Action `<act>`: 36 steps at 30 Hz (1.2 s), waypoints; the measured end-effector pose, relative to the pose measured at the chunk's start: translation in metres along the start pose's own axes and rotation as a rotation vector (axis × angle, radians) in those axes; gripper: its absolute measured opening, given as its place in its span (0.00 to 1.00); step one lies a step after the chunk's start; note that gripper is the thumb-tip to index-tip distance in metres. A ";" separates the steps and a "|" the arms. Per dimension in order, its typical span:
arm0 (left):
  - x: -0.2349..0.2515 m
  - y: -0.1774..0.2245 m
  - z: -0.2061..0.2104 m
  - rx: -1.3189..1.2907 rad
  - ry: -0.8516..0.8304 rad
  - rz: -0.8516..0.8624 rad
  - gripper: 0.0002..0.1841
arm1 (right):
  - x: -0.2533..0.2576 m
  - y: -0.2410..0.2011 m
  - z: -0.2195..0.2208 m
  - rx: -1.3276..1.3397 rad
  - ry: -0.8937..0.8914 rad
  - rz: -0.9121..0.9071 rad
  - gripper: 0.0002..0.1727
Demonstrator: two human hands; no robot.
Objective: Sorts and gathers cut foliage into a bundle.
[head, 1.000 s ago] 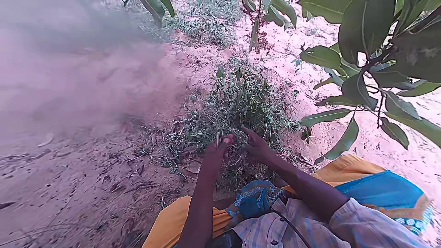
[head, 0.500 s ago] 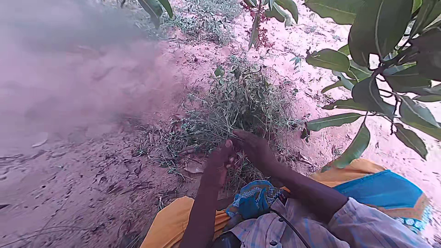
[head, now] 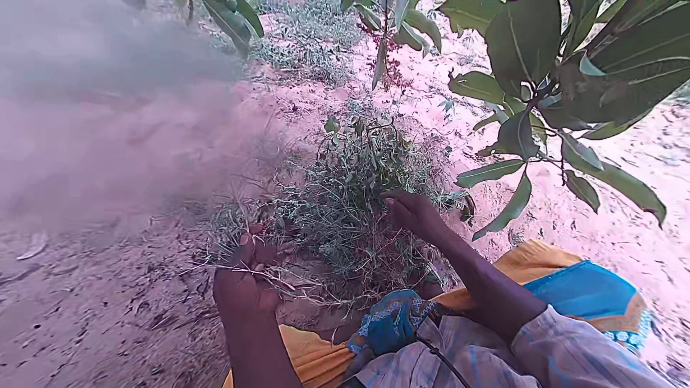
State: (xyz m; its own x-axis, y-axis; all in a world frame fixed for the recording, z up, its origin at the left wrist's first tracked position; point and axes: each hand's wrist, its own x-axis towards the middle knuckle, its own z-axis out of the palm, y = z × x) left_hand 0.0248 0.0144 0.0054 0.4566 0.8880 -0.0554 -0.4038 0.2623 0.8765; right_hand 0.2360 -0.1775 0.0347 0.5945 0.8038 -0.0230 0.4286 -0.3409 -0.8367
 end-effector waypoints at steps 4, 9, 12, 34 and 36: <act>-0.002 -0.005 0.008 0.021 -0.045 -0.006 0.14 | 0.003 -0.003 -0.028 -0.241 -0.246 0.305 0.23; 0.000 -0.011 0.012 0.016 -0.112 -0.013 0.16 | 0.007 0.013 -0.003 -0.335 -0.272 0.314 0.23; 0.001 -0.014 0.007 0.011 -0.037 -0.020 0.22 | 0.002 0.015 -0.024 -0.073 0.385 0.035 0.18; -0.009 -0.007 0.013 -0.071 -0.299 -0.142 0.20 | -0.016 0.015 0.069 -0.136 -0.324 -0.223 0.16; -0.007 -0.002 0.007 -0.069 -0.234 -0.101 0.24 | -0.002 0.020 0.051 -0.096 -0.188 -0.034 0.17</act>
State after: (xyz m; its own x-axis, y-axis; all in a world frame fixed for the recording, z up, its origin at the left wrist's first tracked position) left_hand 0.0280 0.0048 0.0078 0.6651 0.7465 -0.0213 -0.3964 0.3770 0.8371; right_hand 0.2088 -0.1614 -0.0096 0.4450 0.8893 -0.1053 0.5141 -0.3499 -0.7831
